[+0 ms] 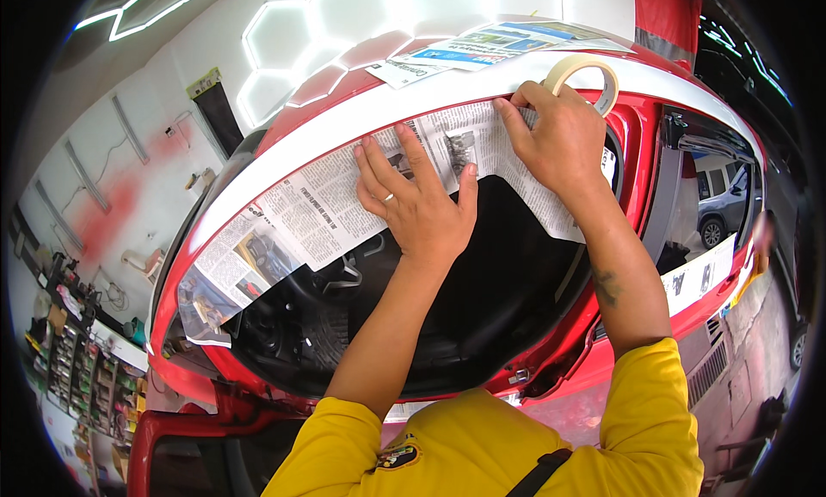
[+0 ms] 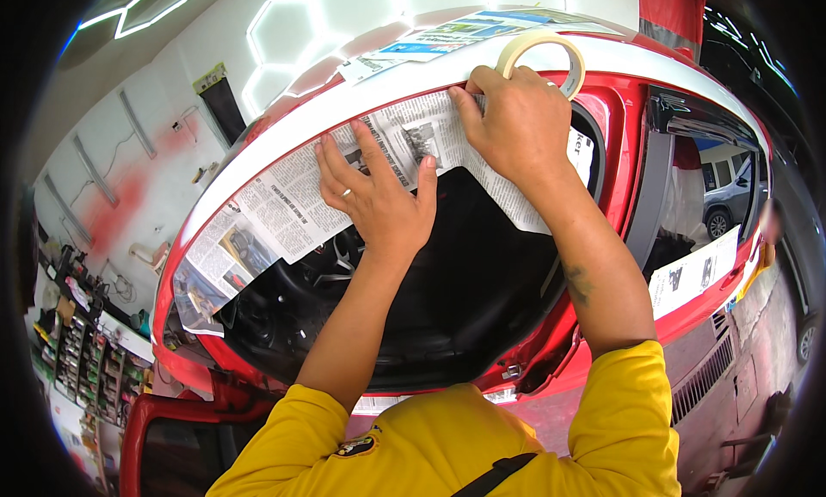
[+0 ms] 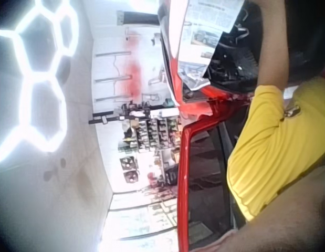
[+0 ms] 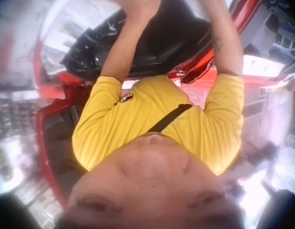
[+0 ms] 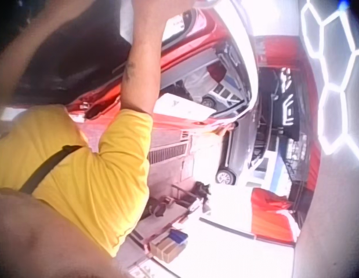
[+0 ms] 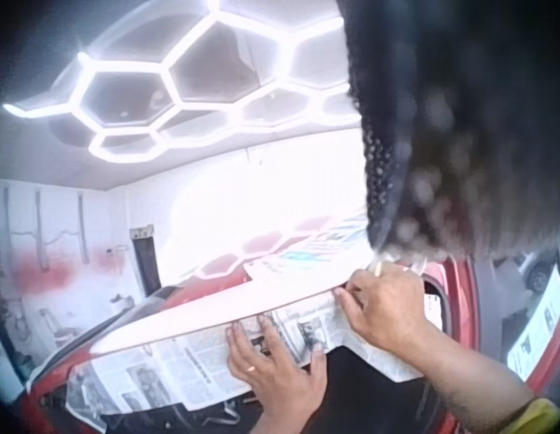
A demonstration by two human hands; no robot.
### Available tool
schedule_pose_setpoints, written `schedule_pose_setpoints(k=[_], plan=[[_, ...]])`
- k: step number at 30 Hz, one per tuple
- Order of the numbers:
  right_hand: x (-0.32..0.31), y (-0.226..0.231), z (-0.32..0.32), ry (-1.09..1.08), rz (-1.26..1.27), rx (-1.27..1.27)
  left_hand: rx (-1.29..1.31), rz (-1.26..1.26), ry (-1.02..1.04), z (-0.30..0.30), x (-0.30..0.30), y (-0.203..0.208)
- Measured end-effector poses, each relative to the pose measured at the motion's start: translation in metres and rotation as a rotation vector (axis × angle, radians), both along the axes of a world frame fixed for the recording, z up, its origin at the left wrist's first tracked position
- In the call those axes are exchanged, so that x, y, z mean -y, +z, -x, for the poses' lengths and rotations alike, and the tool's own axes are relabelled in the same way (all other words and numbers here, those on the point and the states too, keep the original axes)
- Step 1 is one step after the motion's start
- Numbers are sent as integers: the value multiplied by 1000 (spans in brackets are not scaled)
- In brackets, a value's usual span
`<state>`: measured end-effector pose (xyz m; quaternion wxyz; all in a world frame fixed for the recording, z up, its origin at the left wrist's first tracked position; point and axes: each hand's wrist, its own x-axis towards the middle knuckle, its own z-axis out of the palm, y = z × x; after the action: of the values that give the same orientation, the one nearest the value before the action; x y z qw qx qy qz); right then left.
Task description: The person places newspaper sheets over the window and roofline of a red car and secures them with masking tape. They smooth the paper against the surface and apply tape along the edges to hold the newspaper in place.
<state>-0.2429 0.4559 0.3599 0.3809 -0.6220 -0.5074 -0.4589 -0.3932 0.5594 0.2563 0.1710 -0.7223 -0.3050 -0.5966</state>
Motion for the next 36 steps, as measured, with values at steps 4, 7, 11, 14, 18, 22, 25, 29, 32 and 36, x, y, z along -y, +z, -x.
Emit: schedule_pose_setpoints(k=[4,7,11,14,18,22,25,29,32,36], plan=[[11,1,4,5,46,-23,-6,20,-3,-2,0,0],[18,0,10,26,82,-69,-29,7,33,3,-4,-2],[12,1,0,32,34,-25,-11,3,37,2,-5,-3],[4,4,0,22,26,-41,-17,-14,52,5,-6,-3],[0,1,-2,6,-5,-20,-5,-30,23,0,-2,-1],[-1,1,1,-8,-73,45,-28,-64,-29,-17,2,-1],[-3,-2,-6,-65,-159,186,-17,-46,-64,-31,7,2],[20,7,-12,-238,-6,100,-42,-71,-65,-45,12,5],[49,13,-43,-106,224,-191,-43,-87,-54,-49,13,6],[97,21,-87,144,342,-426,-36,-96,-55,-52,15,7]])
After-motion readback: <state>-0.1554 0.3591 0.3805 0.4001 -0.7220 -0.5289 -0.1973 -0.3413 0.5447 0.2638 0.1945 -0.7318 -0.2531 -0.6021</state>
